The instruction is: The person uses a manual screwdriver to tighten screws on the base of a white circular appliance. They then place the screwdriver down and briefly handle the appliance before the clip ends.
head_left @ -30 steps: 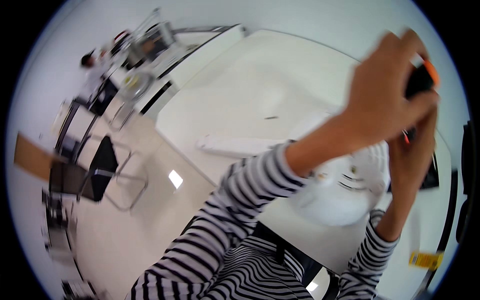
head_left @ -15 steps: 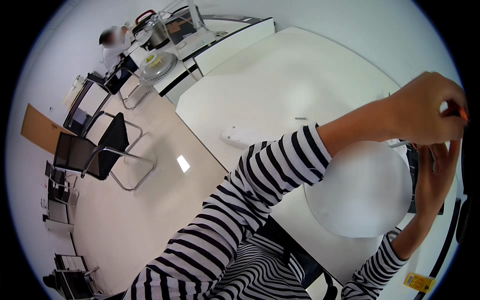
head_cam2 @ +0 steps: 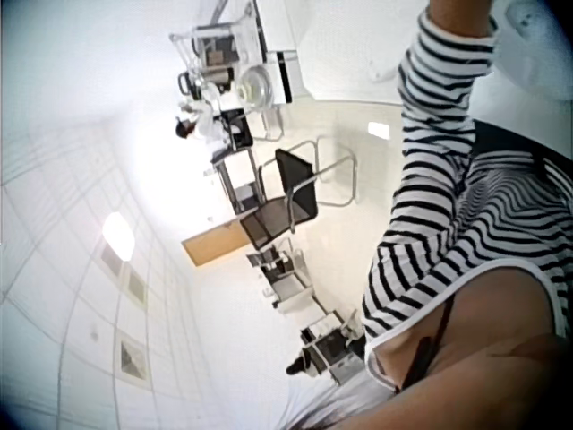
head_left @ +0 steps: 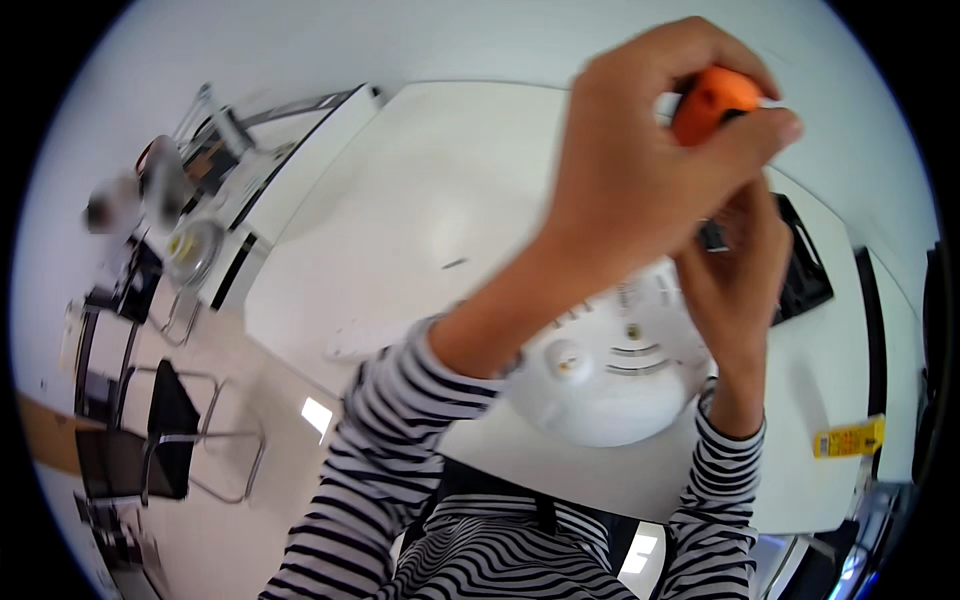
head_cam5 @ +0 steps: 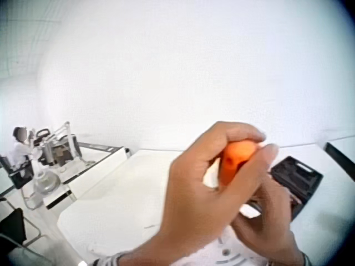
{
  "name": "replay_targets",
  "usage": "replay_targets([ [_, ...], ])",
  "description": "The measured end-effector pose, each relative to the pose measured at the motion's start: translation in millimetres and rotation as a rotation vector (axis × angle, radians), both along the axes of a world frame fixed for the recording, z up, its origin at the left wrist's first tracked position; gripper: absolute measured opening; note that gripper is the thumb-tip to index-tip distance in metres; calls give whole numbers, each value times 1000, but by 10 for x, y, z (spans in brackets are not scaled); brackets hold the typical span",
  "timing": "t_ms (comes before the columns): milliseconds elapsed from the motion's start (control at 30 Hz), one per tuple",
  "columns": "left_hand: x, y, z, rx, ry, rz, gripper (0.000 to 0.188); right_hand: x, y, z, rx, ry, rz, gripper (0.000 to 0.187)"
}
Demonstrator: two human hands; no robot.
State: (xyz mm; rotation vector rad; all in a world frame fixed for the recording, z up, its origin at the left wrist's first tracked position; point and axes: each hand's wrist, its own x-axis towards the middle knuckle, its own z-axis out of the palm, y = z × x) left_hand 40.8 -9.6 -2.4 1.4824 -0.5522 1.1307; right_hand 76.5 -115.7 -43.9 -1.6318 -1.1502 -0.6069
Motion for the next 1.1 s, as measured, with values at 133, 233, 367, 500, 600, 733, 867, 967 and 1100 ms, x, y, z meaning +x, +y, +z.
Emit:
replay_targets([
  [133, -97, 163, 116, 262, 248, -250, 38, 43, -63, 79, -23, 260, 292, 47],
  [233, 38, 272, -14, 183, 181, -388, 38, 93, -57, 45, -68, 238, 319, 50],
  [367, 9, 350, -16, 187, 147, -332, 38, 106, -47, 44, -56, 187, 332, 50],
  [500, -2, 268, 5, 114, 168, -61, 36, 96, -23, 62, -121, 145, 194, 48],
  [600, -9, 273, 13, 154, 131, 173, 32, 99, 12, 37, -47, 16, 76, 49],
  [733, 58, 313, -85, 199, -19, 343, 28, 46, 80, -36, -20, -146, -116, 51],
  [867, 52, 260, -60, 242, -49, 340, 27, 35, 91, -46, 33, -170, -173, 42],
  [967, 130, 310, -24, 272, -12, 208, 29, 53, 56, -11, 12, -96, -108, 36],
  [1100, 93, 88, 25, 204, 139, 77, 36, 119, -8, 4, -24, 36, 35, 32],
])
